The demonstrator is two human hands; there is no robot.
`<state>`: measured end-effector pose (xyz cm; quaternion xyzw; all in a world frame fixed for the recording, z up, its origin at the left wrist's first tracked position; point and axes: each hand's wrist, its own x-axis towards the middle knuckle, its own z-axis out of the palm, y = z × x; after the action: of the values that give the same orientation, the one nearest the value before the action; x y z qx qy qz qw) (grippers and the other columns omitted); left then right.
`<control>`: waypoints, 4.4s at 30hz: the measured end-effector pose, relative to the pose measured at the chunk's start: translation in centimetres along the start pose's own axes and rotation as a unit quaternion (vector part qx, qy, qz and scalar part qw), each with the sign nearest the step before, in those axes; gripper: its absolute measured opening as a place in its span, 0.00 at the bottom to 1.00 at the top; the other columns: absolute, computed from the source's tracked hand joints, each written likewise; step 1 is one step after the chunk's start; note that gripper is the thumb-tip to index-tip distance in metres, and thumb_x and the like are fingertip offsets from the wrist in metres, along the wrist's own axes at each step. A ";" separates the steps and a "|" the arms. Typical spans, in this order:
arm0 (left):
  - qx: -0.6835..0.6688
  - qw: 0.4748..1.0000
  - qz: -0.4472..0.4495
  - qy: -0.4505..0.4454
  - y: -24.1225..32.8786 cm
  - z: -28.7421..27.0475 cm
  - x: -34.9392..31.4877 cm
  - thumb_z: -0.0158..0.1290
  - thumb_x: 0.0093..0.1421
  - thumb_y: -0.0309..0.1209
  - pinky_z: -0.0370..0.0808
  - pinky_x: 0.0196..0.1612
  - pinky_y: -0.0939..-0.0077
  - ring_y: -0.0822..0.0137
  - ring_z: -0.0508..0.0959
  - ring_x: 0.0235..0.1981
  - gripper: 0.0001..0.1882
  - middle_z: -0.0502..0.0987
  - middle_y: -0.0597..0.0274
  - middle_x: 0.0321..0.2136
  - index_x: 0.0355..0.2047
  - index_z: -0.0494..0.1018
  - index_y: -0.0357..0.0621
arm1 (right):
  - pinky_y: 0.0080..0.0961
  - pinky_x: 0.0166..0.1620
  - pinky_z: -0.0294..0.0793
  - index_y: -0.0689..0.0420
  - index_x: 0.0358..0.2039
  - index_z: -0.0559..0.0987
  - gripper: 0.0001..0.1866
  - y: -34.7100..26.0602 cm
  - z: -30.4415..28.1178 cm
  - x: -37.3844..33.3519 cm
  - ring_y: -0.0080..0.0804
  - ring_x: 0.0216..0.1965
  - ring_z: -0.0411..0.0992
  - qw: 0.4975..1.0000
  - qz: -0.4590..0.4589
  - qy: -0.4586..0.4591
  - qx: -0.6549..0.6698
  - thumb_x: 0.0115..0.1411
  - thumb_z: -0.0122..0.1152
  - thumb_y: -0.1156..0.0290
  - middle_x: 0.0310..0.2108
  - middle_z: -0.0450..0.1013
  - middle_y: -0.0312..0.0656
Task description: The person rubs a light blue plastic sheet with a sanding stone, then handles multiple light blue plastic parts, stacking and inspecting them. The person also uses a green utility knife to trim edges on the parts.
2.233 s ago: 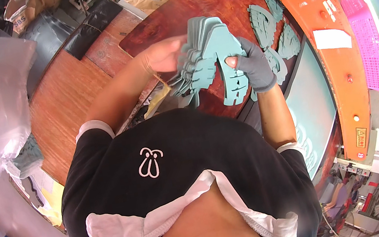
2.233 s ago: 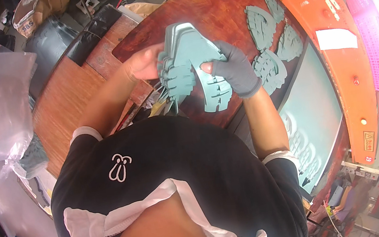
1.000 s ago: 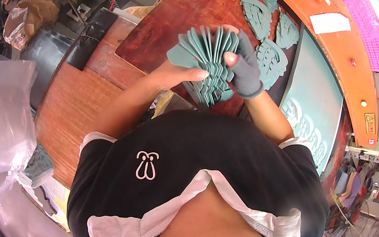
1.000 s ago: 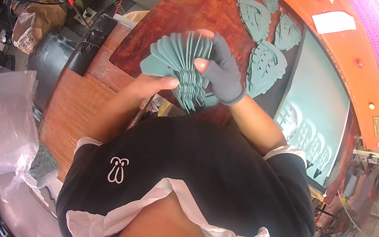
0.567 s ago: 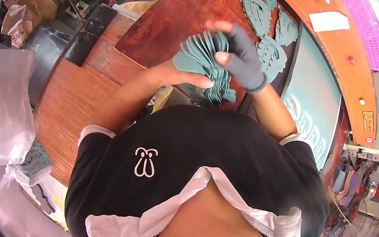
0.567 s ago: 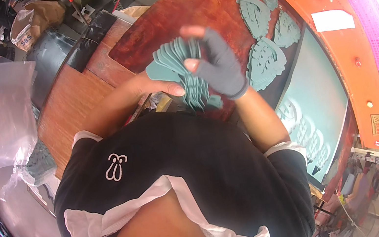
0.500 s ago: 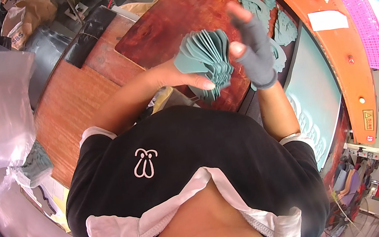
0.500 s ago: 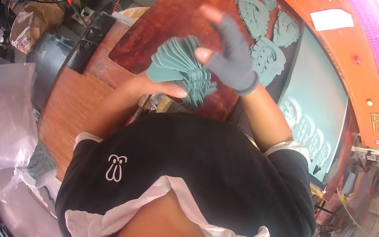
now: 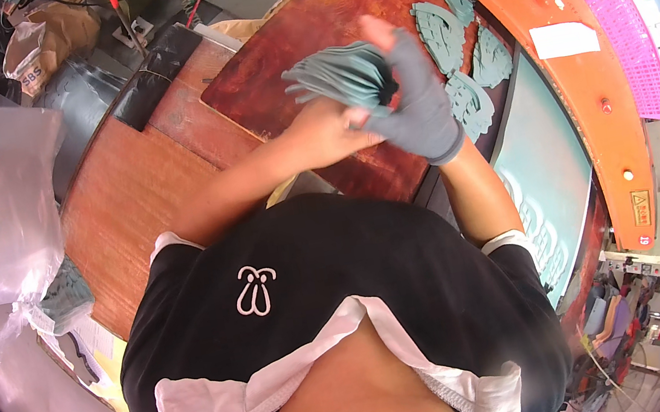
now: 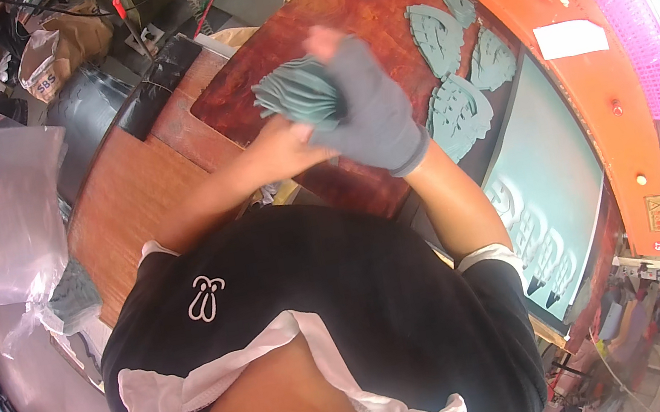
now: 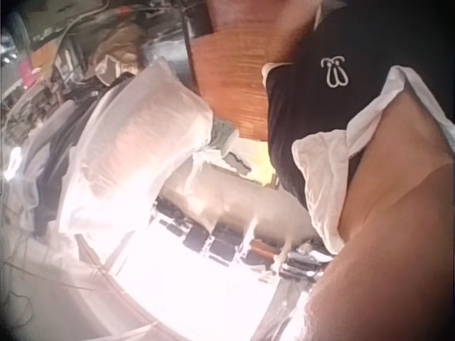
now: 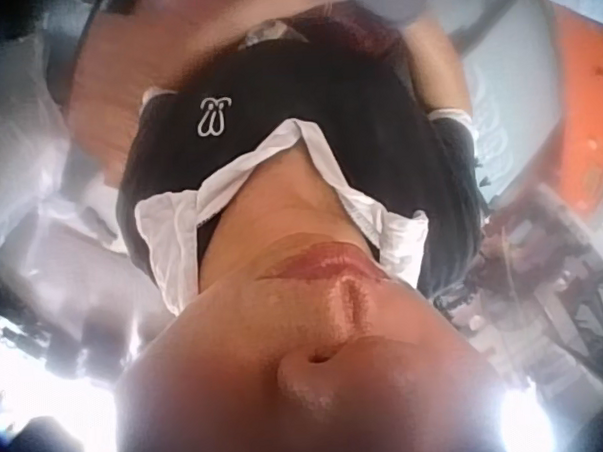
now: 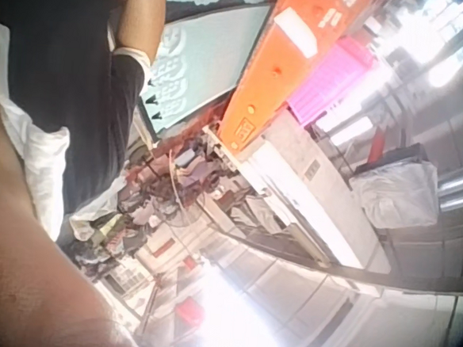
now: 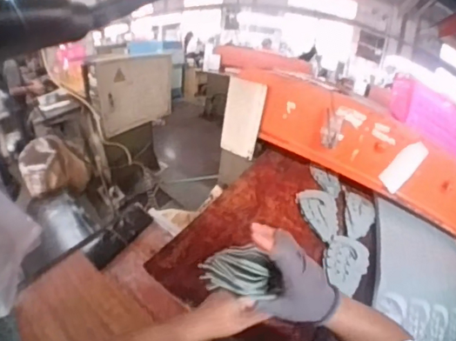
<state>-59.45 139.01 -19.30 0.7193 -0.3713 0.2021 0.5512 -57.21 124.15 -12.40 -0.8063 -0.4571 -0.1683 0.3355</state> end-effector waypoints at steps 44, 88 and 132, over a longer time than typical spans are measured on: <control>-0.072 0.954 -0.234 -0.173 -2.0 4.1 1.7 0.52 0.55 0.47 0.72 0.40 0.62 0.52 0.77 0.36 0.23 0.78 0.46 0.31 0.36 0.75 0.36 | 0.25 0.42 0.68 0.60 0.38 0.74 0.13 1.9 -2.7 -4.6 0.32 0.38 0.69 0.975 0.218 -0.002 0.033 0.50 0.61 0.74 0.42 0.72 0.44; -0.620 0.732 -0.266 0.100 -6.1 -1.4 1.6 0.45 0.62 0.38 0.70 0.43 0.64 0.66 0.71 0.31 0.16 0.72 0.62 0.25 0.43 0.70 0.39 | 0.36 0.56 0.62 0.55 0.58 0.62 0.42 15.6 -11.8 -21.9 0.44 0.58 0.59 0.807 0.165 -0.329 -0.461 0.40 0.67 0.64 0.57 0.60 0.44; -0.522 0.774 -0.329 0.145 -3.2 0.3 -1.8 0.51 0.59 0.34 0.72 0.51 0.63 0.60 0.74 0.48 0.24 0.73 0.52 0.48 0.52 0.65 0.32 | 0.30 0.30 0.72 0.60 0.41 0.71 0.17 4.6 0.6 -4.4 0.36 0.29 0.75 0.963 0.262 -0.061 -0.008 0.55 0.58 0.64 0.29 0.75 0.48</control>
<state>-58.23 139.70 -22.75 0.3621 -0.0761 -0.1148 0.9219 -55.62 120.16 -17.18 -0.9095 -0.2478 -0.0286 0.3325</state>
